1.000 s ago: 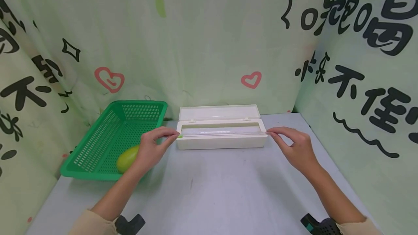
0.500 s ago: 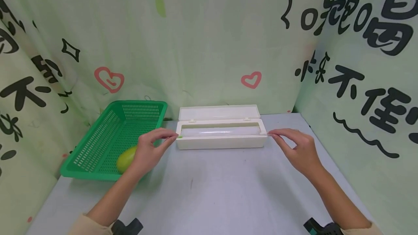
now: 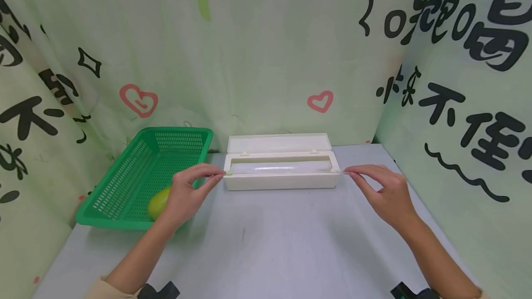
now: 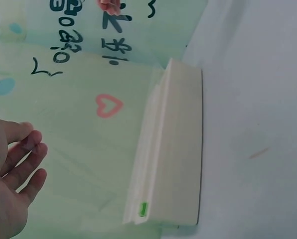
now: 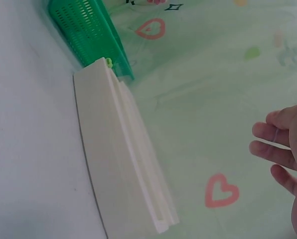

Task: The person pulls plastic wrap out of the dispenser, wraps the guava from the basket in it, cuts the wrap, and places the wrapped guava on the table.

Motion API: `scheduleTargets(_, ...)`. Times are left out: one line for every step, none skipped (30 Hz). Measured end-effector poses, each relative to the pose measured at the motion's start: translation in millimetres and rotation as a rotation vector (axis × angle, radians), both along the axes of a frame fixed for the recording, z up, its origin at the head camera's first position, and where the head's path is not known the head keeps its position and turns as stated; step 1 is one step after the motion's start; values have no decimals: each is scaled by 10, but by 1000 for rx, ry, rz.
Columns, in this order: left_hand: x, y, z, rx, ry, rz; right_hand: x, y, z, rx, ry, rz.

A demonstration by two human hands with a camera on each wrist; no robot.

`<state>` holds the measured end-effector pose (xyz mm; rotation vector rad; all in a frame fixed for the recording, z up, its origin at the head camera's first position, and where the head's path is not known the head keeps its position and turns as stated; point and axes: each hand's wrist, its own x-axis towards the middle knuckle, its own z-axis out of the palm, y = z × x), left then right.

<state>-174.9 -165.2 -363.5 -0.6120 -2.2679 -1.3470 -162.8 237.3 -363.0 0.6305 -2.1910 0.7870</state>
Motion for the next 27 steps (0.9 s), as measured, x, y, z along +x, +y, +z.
scheduleTargets(3, -2, 4, 1, 4, -2, 6, -3, 10, -3, 3, 2)
scheduleTargets(7, -3, 11, 2, 8, -5, 12, -6, 19, -7, 6, 6)
scheduleTargets(9, -7, 14, 3, 13, -9, 17, -9, 29, -13, 11, 12)
scheduleTargets(12, -9, 16, 3, 22, -11, 22, -13, 37, -17, 18, 19)
scheduleTargets(16, -12, 18, 7, 28, -16, 27, -15, 44, -21, 25, 25)
scheduleTargets(19, -14, 19, 7, 34, -17, 31, -15, 51, -28, 25, 31)
scheduleTargets(23, -16, 19, 10, 42, -19, 38, -16, 57, -32, 26, 36)
scheduleTargets(27, -17, 22, 13, 49, -20, 46, -16, 64, -33, 24, 38)
scheduleTargets(33, -18, 24, 16, 55, -23, 50, -15, 67, -34, 27, 41)
scheduleTargets(39, -19, 26, 18, 61, -24, 56, -13, 72, -32, 28, 41)
scheduleTargets(46, -19, 30, 19, 66, -24, 61, -10, 76, -31, 29, 41)
scheduleTargets(54, -19, 35, 19, 70, -23, 65, -8, 80, -32, 31, 44)
scheduleTargets(62, -20, 38, 19, 73, -21, 70, -9, 85, -32, 38, 48)
scheduleTargets(71, -20, 42, 16, 73, -20, 73, -9, 88, -35, 44, 55)
scheduleTargets(79, -21, 45, 13, 73, -18, 76, -9, 89, -39, 52, 62)
scheduleTargets(85, -23, 46, 10, 74, -16, 82, -10, 93, -43, 53, 68)
scheduleTargets(91, -24, 48, 8, 74, -14, 86, -12, 95, -49, 54, 76)
scheduleTargets(97, -26, 48, 8, 76, -15, 91, -14, 97, -56, 56, 85)
scheduleTargets(102, -28, 50, 5, 77, -13, 97, -16, 99, -62, 58, 91)
scheduleTargets(108, -29, 51, 4, 79, -15, 103, -18, 102, -69, 61, 98)
scheduleTargets(113, -30, 52, 6, 82, -19, 109, -19, 104, -74, 62, 102)
scheduleTargets(117, -33, 53, 7, 83, -23, 116, -19, 105, -79, 63, 104)
scheduleTargets(124, -35, 56, 6, 82, -26, 122, -19, 106, -81, 64, 105)
scheduleTargets(129, -38, 59, 7, 81, -31, 129, -18, 106, -83, 64, 105)
scheduleTargets(135, -41, 62, 5, 77, -35, 137, -16, 106, -84, 63, 103)
scheduleTargets(141, -44, 66, 4, 74, -40, 144, -13, 106, -84, 63, 102)
scheduleTargets(146, -47, 69, 4, 72, -46, 150, -10, 106, -83, 64, 101)
